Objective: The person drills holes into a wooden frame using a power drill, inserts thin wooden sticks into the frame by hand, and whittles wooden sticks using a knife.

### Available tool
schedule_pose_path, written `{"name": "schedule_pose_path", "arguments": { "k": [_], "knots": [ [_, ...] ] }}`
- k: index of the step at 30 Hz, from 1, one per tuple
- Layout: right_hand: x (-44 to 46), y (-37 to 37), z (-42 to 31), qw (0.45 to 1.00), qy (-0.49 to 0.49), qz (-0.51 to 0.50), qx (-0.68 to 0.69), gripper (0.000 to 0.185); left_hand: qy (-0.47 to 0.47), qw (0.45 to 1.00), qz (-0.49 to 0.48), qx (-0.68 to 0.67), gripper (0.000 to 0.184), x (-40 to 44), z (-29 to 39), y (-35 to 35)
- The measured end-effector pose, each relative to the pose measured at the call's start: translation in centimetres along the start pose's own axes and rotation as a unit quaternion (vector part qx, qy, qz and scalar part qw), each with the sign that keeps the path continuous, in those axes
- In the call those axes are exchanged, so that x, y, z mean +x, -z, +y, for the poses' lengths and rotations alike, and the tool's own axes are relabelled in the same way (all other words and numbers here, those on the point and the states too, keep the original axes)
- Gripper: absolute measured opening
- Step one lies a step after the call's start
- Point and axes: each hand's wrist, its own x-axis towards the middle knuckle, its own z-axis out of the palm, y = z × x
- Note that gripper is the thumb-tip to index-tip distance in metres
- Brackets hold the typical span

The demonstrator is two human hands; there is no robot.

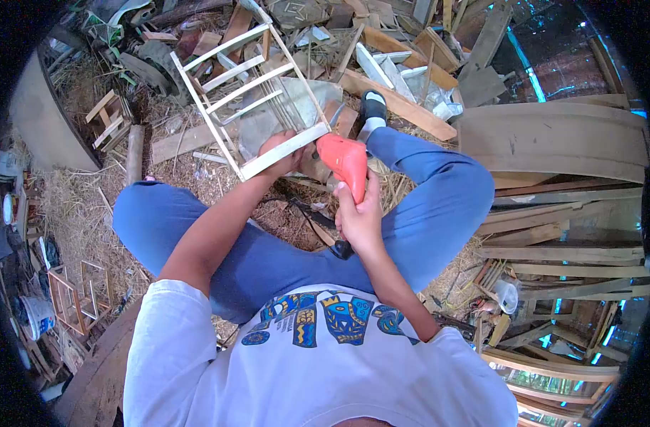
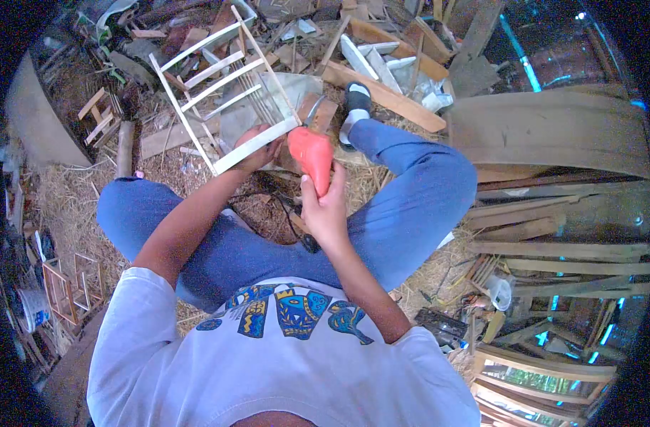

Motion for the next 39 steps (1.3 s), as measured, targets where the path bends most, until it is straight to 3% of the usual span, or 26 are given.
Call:
{"name": "schedule_pose_path", "arguments": {
  "k": [9,14,17,20,23,25,31,35,36,38,39],
  "knots": [
    [-0.3,0.1,-1.0,0.998,-0.030,-0.021,0.046,0.056,-0.011,1.000,0.010,0.004,0.024,0.0,0.1,0.5],
    [0.2,0.0,0.2,1.000,-0.011,-0.003,-0.017,0.058,0.006,1.000,-0.010,0.003,0.024,0.1,0.1,0.3],
    [0.4,-0.3,-0.2,1.000,-0.011,-0.013,-0.001,0.057,0.013,1.000,0.025,-0.004,0.029,0.2,0.1,0.2],
    [-0.2,-0.1,-0.8,1.000,-0.015,-0.011,0.012,0.056,-0.007,1.000,-0.011,0.006,0.028,0.4,-0.7,0.0],
    [-0.3,0.2,-0.2,0.999,0.001,-0.005,0.037,0.056,0.072,0.981,-0.010,-0.180,0.027,0.1,-2.2,-1.9],
    [-0.1,0.0,-0.1,1.000,-0.004,-0.002,0.029,0.056,0.025,1.000,-0.009,0.014,0.027,0.2,1.3,1.3],
    [0.1,-0.2,-0.6,1.000,-0.022,-0.012,0.010,0.055,-0.019,1.000,0.012,0.007,0.028,0.5,0.5,1.1],
    [-0.3,0.0,-1.0,0.999,-0.015,-0.017,0.030,0.056,0.009,1.000,-0.005,-0.003,0.024,0.2,1.6,2.0],
    [-0.2,0.0,-0.6,0.999,-0.015,-0.015,0.031,0.056,0.041,0.991,-0.023,-0.125,0.021,0.2,1.6,1.9],
    [0.3,-0.4,0.2,1.000,-0.013,-0.012,0.023,0.056,0.073,0.966,-0.040,-0.245,0.019,0.2,1.6,1.9],
    [0.4,-0.5,0.2,1.000,-0.013,-0.012,0.023,0.056,0.048,0.975,-0.037,-0.216,0.018,0.2,1.6,2.1]
  ]
}}
